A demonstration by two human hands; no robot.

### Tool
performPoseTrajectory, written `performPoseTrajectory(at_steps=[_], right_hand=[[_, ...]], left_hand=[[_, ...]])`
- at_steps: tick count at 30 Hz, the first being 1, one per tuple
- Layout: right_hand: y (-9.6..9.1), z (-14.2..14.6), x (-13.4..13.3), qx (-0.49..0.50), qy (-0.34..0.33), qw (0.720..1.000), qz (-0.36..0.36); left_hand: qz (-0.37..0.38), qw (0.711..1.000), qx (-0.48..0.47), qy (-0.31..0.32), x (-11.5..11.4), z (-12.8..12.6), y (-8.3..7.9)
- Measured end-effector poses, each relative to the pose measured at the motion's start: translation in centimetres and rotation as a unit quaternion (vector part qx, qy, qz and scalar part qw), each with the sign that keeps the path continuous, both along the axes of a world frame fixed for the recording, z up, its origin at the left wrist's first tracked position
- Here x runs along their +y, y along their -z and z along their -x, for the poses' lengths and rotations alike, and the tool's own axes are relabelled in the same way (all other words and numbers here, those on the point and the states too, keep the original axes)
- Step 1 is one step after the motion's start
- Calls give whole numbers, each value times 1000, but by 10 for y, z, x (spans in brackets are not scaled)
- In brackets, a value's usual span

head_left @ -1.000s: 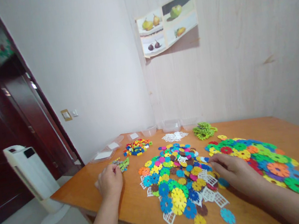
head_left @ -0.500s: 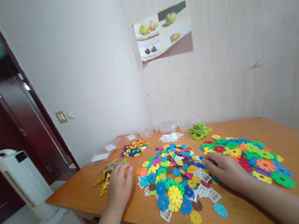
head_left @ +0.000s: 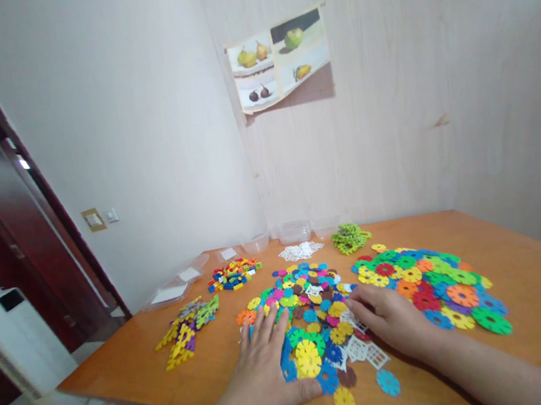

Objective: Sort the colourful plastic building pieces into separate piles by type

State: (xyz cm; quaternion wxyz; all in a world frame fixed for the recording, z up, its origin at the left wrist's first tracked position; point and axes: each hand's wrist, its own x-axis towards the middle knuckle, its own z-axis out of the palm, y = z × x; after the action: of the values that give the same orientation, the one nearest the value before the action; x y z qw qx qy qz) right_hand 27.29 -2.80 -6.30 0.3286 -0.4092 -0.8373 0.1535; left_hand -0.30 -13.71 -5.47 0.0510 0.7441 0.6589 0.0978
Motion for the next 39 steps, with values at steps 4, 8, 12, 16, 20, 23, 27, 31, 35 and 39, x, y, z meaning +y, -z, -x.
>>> performPoseTrajectory(at_steps=[4, 8, 12, 16, 20, 23, 27, 31, 35, 39], right_hand=[[-2, 2, -4, -23, -6, 1000, 0], [-2, 2, -3, -30, -10, 1000, 3], [-3, 3, -2, -21, -17, 1000, 8], [-4, 4, -1, -19, -17, 1000, 11], [-1, 3, 2, -24, -10, 1000, 8], [2, 2, 6, -23, -2, 1000, 1], [4, 1, 10, -16, 0, 1000, -6], [3, 2, 10, -16, -3, 1000, -8], [2, 3, 10, -15, -5, 1000, -8], [2, 2, 10, -15, -5, 1000, -4]], left_hand=[[6, 1000, 28, -4, 21, -8, -6], [-17, 999, 36, 3, 41, -12, -6], [-73, 997, 17, 34, 57, -15, -8], [-141, 987, -23, 80, 71, -22, -16], [-168, 978, -27, 118, 85, -30, -20], [-179, 977, -11, 120, 94, -34, -19], [-190, 977, 13, 92, 102, -39, -19], [-179, 982, 30, 49, 102, -42, -21], [-144, 989, 34, 16, 100, -46, -21], [-134, 990, 31, -24, 102, -50, -21]])
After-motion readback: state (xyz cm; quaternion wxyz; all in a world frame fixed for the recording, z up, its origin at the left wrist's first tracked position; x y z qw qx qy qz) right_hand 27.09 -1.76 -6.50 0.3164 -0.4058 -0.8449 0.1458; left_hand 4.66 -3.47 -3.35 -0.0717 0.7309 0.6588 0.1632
